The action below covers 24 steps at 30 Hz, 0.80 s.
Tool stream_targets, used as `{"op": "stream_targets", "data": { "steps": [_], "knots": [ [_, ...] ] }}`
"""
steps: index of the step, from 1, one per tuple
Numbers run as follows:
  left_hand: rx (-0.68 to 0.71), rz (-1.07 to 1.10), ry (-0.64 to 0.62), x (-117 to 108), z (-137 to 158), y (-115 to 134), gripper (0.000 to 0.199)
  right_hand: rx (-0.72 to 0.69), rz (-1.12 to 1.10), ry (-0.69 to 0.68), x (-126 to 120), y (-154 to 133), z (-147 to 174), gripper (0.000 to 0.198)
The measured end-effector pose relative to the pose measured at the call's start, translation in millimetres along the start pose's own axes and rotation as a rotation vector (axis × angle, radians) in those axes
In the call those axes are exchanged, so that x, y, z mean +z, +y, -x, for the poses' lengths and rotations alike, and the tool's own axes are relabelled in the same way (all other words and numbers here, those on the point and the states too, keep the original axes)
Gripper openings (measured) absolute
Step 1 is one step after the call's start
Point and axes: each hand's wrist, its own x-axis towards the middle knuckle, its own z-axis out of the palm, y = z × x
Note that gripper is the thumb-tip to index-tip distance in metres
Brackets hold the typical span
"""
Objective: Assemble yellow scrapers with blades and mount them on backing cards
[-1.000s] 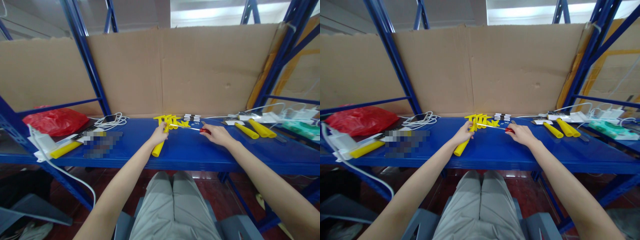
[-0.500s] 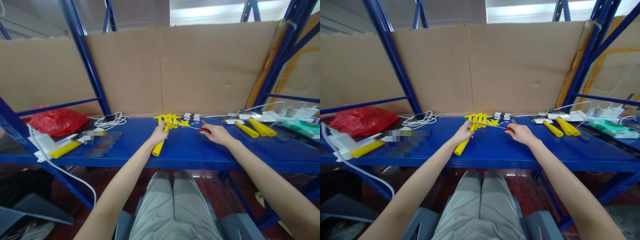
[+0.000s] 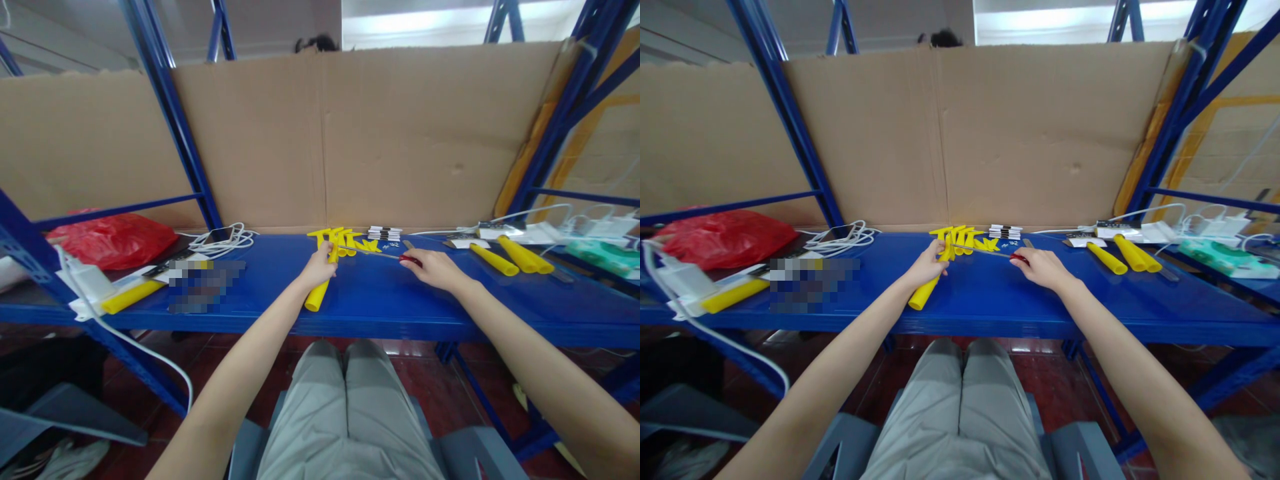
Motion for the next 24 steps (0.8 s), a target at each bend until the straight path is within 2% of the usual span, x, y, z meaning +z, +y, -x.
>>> {"op": "stream_targets", "data": {
  "steps": [4, 8, 16, 20, 24],
  "knots": [
    [0.008, 0.009, 0.002, 0.4, 0.0, -0.3, 0.05, 0.017, -0.039, 0.028, 3.3, 3.5, -0.2, 0.023],
    [0.011, 0.002, -0.001, 1.2, 0.1, -0.2, 0.049, 0.049, 0.025, 0.033, 3.3, 5.0, 0.0, 0.016],
    [0.006, -0.002, -0.004, 2.0, -1.9, -3.1, 0.048, -0.001, 0.016, -0.001, -0.4, 1.5, 0.5, 0.024],
    [0.006, 0.021, -0.008, 2.3, -2.6, -3.5, 0.05, 0.008, -0.051, 0.038, 4.8, 6.5, 0.1, 0.021],
    [0.016, 0.023, -0.023, 2.3, -2.2, -2.8, 0.049, 0.035, -0.022, 0.04, 6.4, 8.6, -0.4, 0.015]
  ]
}}
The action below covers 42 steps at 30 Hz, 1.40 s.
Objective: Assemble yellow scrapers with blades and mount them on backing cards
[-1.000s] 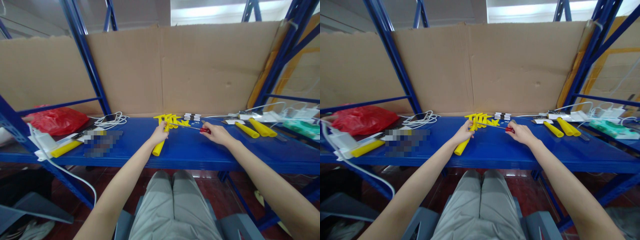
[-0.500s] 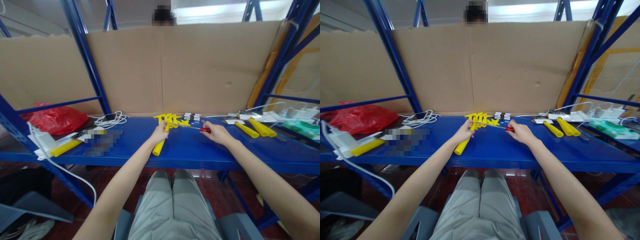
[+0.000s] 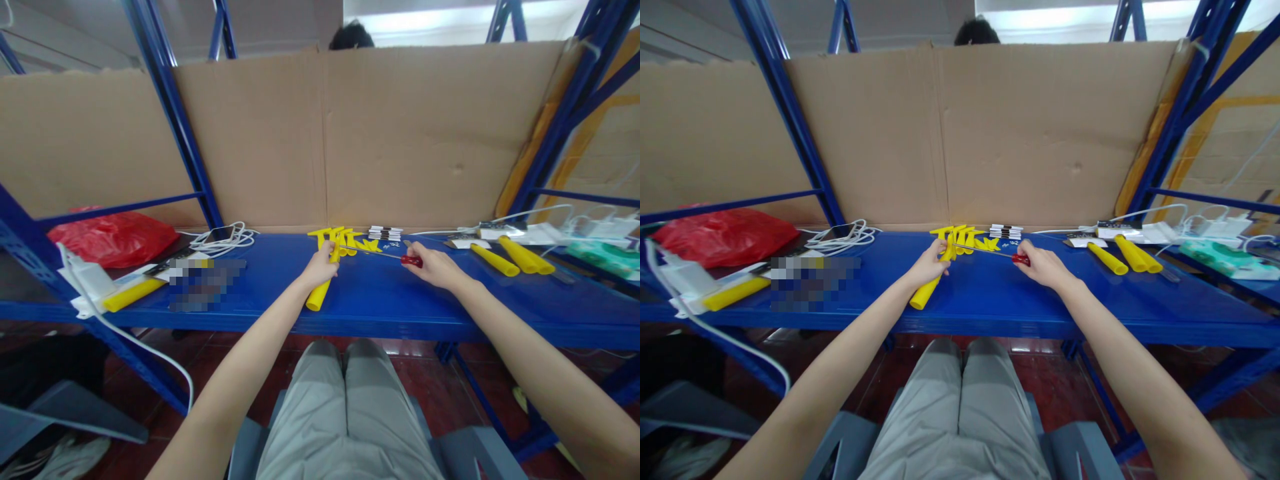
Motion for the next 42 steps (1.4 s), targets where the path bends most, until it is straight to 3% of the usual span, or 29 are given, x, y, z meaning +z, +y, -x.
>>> {"op": "stream_targets", "data": {
  "steps": [8, 21, 32, 42],
  "knots": [
    [-0.012, -0.006, 0.004, 0.2, -0.3, -0.8, 0.05, -0.019, -0.051, -0.063, -7.9, -8.1, 0.5, 0.018],
    [-0.005, -0.03, 0.011, 0.8, 1.5, 1.9, 0.061, -0.032, 0.0, -0.01, -0.2, 1.2, 0.1, 0.008],
    [-0.065, -0.075, 0.015, -1.9, 5.5, 9.1, 0.07, -0.057, 0.034, -0.043, -6.9, -3.4, 2.2, 0.027],
    [-0.081, -0.09, 0.019, -2.6, 8.4, 14.8, 0.069, -0.025, -0.035, -0.02, -2.8, -1.4, 0.9, 0.022]
  ]
}}
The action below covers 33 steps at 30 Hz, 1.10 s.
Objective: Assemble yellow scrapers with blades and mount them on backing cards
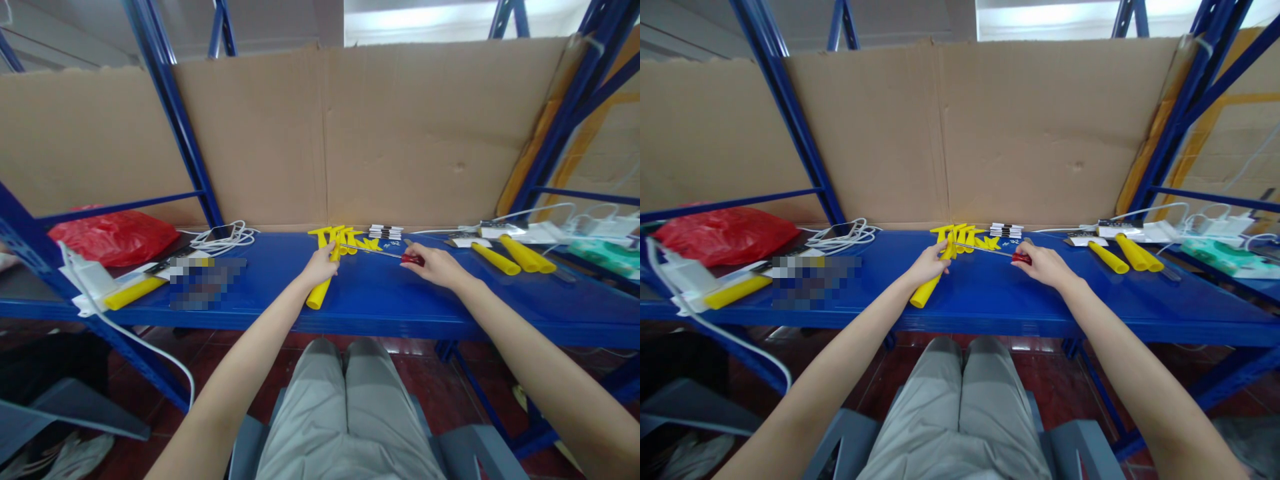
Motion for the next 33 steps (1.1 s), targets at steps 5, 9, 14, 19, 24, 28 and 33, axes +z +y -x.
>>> {"op": "stream_targets", "data": {
  "steps": [5, 9, 14, 19, 24, 28, 33],
  "knots": [
    [0.007, -0.014, -0.003, 0.2, -1.2, -1.7, 0.068, -0.014, 0.041, -0.021, -2.1, -1.9, -0.3, 0.02],
    [0.001, -0.028, -0.004, 1.3, -2.9, -4.7, 0.068, -0.039, 0.036, -0.017, -3.2, -3.4, 0.2, 0.02],
    [0.005, -0.021, -0.005, 1.1, -1.9, -3.4, 0.069, -0.029, 0.042, -0.019, -3.2, -4.0, 0.2, 0.02],
    [-0.001, -0.002, -0.016, 1.2, -2.2, -3.3, 0.069, -0.009, 0.061, -0.026, -3.1, -4.0, -0.6, 0.019],
    [0.005, 0.057, -0.015, 2.1, -3.4, -4.9, 0.069, 0.023, 0.061, -0.056, -3.6, -4.4, -1.2, 0.019],
    [-0.001, 0.151, -0.045, 1.5, -1.3, -1.9, 0.063, 0.02, 0.057, -0.053, -4.1, -3.9, -0.5, 0.019],
    [-0.04, 0.19, -0.026, 0.7, -0.5, 0.7, 0.063, 0.034, 0.044, -0.065, -4.3, -2.7, -0.4, 0.019]
  ]
}}
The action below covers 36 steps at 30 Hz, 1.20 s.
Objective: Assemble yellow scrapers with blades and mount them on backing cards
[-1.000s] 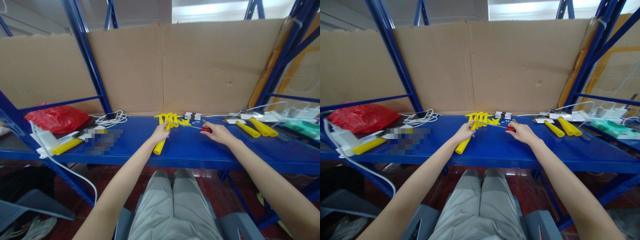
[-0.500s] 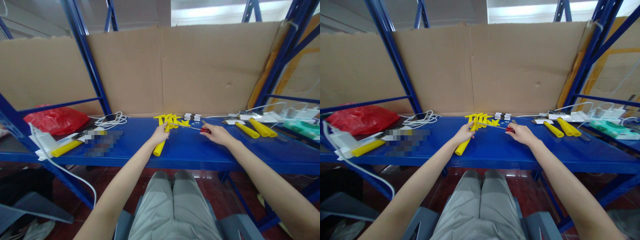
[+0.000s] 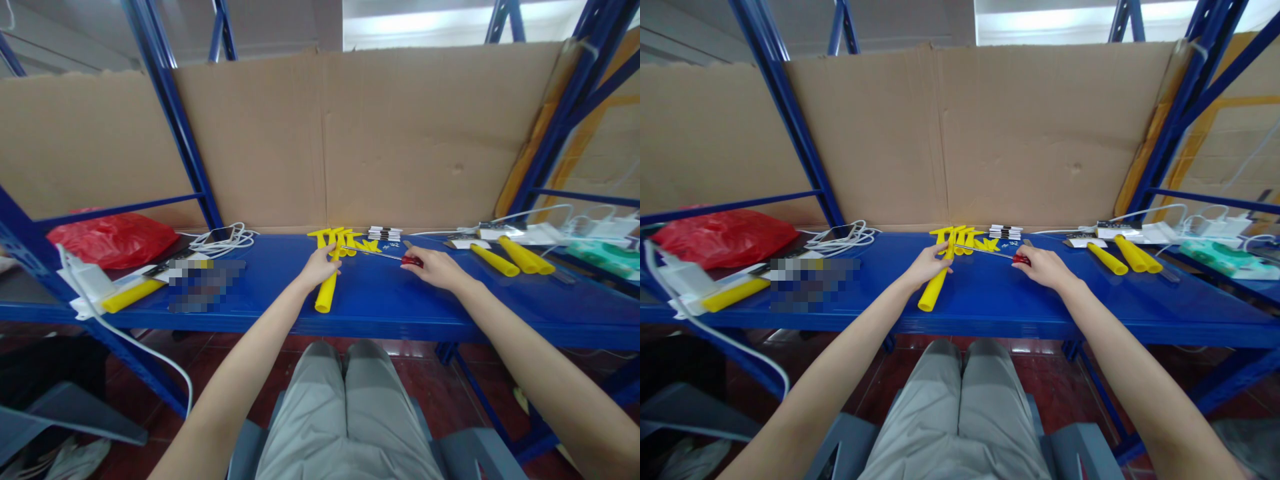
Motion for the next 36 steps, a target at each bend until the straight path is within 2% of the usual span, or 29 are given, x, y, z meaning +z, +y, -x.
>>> {"op": "stream_targets", "data": {
  "steps": [5, 12, 18, 22, 26, 36],
  "knots": [
    [-0.001, -0.074, 0.062, -0.2, -2.3, -2.0, 0.053, 0.015, -0.005, -0.016, 1.1, 1.6, -0.7, 0.018],
    [0.027, -0.112, 0.099, -0.8, -4.0, -4.6, 0.049, 0.03, -0.06, -0.01, 3.9, 10.0, -0.9, 0.015],
    [0.15, -0.244, 0.204, -3.7, -9.3, -11.6, 0.045, 0.026, -0.098, -0.057, 5.0, 17.9, -0.1, 0.011],
    [0.1, -0.348, 0.147, -2.6, -11.8, -19.2, 0.044, 0.02, -0.065, -0.091, 4.6, 18.6, -0.1, 0.01],
    [0.069, -0.39, 0.142, 1.1, -14.0, -25.2, 0.046, 0.006, -0.047, -0.103, 4.3, 18.5, -0.6, 0.007],
    [0.024, -0.403, 0.122, 1.3, -15.5, -21.6, 0.051, 0.041, -0.058, -0.137, 8.3, 34.3, 0.2, 0.004]
  ]
}}
